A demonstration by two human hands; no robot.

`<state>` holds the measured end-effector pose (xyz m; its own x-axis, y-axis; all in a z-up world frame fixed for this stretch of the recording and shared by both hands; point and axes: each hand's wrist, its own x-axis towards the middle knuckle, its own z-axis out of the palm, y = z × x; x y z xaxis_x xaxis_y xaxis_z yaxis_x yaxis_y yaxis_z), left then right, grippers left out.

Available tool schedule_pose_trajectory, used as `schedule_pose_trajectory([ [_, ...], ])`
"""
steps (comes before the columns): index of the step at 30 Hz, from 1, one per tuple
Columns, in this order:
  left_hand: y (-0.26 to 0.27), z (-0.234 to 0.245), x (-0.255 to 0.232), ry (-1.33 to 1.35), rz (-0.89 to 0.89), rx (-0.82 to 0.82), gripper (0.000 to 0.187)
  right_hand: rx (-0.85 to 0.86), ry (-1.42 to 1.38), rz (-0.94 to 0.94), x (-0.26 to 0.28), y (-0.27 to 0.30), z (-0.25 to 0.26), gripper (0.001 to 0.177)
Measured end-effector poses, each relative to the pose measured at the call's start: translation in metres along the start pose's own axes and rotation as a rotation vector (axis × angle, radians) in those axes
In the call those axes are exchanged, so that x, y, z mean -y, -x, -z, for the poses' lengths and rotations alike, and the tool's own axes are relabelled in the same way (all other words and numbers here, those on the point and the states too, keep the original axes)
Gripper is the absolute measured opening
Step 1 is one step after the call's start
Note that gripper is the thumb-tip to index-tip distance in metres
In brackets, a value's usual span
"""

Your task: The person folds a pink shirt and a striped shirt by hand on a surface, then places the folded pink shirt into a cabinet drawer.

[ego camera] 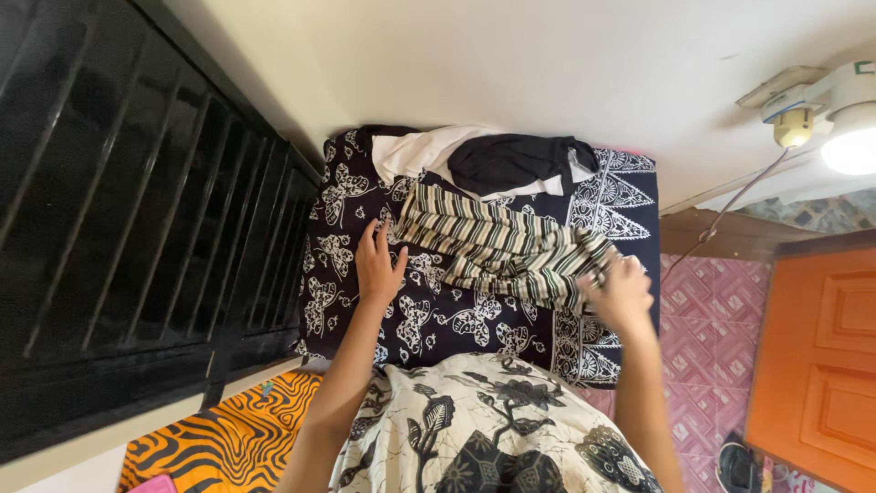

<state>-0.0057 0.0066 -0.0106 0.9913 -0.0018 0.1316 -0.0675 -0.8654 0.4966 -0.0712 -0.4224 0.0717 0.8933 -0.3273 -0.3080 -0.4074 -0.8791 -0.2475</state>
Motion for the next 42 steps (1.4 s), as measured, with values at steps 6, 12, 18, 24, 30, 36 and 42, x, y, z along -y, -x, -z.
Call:
schedule_pose_trajectory([
  [6,-0.003,-0.006,-0.018,-0.068,-0.196,0.01,0.069,-0.418,0.251,0.36,0.01,0.027,-0.069,0.093],
  [12,0.007,-0.013,-0.076,0.109,-0.58,0.226,0.073,-0.374,-0.015,0.33,-0.003,0.01,-0.048,0.025],
  [18,0.02,-0.027,-0.094,0.105,-0.434,0.238,0.034,0.015,-0.72,0.209,0.029,0.02,0.007,0.023],
  [24,0.032,-0.012,-0.125,1.272,0.309,0.412,0.044,0.266,-1.387,-0.159,0.089,0.05,0.03,0.034],
  [30,0.035,0.011,-0.16,1.18,0.164,0.563,0.063,0.243,-0.892,0.745,0.115,0.076,0.033,0.045],
  [36,0.025,0.004,-0.132,1.36,0.507,0.245,0.064,0.188,-0.84,0.409,0.098,0.065,0.045,0.033],
  [42,-0.001,0.04,-0.123,1.378,0.529,-0.028,0.068,0.556,-0.565,0.392,0.086,0.07,0.082,0.03],
])
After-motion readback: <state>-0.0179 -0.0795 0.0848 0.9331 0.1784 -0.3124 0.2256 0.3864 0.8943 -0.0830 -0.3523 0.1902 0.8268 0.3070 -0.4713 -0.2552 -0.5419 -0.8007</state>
